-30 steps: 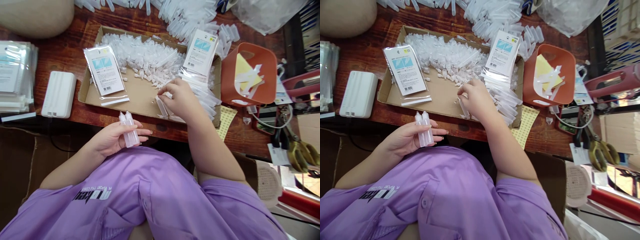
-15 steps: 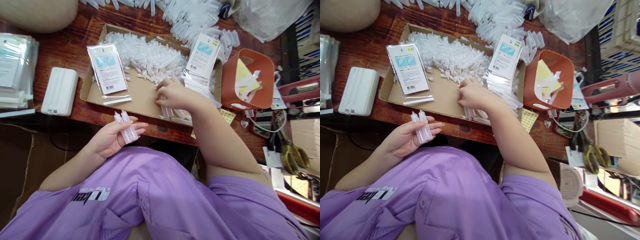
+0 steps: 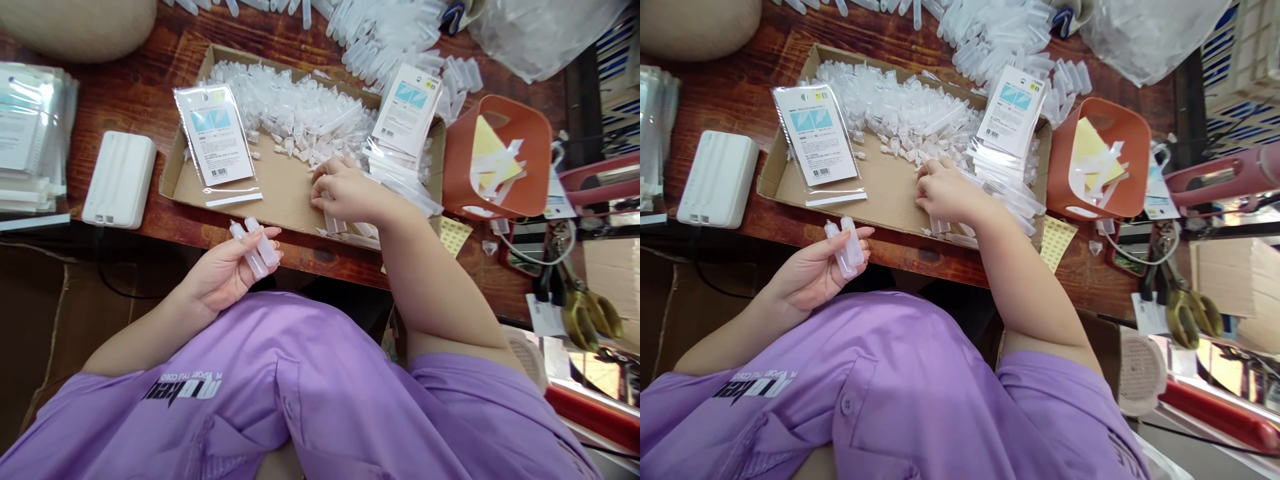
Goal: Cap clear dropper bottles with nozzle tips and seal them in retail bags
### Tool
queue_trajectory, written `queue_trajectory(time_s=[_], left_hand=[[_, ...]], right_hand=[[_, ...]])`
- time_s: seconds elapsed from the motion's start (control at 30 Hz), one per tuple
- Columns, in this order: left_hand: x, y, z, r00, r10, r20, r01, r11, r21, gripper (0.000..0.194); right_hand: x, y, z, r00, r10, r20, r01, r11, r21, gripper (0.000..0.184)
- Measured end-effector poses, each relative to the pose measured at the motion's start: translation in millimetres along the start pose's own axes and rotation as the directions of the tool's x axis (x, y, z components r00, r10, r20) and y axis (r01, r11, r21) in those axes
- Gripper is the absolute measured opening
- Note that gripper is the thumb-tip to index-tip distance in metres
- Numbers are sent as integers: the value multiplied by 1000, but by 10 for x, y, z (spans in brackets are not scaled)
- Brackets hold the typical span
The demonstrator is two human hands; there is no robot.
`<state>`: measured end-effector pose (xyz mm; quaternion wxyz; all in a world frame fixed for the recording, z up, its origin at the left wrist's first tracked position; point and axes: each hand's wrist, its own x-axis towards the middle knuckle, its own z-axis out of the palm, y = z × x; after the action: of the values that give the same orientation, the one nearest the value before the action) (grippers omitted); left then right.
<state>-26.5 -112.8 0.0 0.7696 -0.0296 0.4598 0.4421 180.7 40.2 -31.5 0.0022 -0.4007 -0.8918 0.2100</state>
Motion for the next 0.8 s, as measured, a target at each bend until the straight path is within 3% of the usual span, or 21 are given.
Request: queue_trajectory(time_s=[0.13,0.23,0.33,0.47,0.6,0.8], left_hand=[[12,1,47,1000,18,-22,-19,999,-43,26],[27,-2,94,999,36,-27,-38,997,-70,26],[43,-14,149,999,39,-18,-40,994,-100,26],[59,-50,205,998,63,16,-60,986,-157,26],[57,-89,240,998,60,22,-56,987,-147,27],[27,-137,288,998,65,17,-63,992,-107,27]], right_hand=[[-163,-32,-70,990,34,-139,-17,992,122,7],[-394,-259,-120,958,15,-288,72,954,290,8],[-641,-636,-74,928,45,-369,176,821,543,13],[-817,-1020,113,901,189,-391,197,623,757,7],[-844,-1075,227,882,217,-419,189,652,734,6],[-890,-1042,200,884,203,-421,186,673,716,6]])
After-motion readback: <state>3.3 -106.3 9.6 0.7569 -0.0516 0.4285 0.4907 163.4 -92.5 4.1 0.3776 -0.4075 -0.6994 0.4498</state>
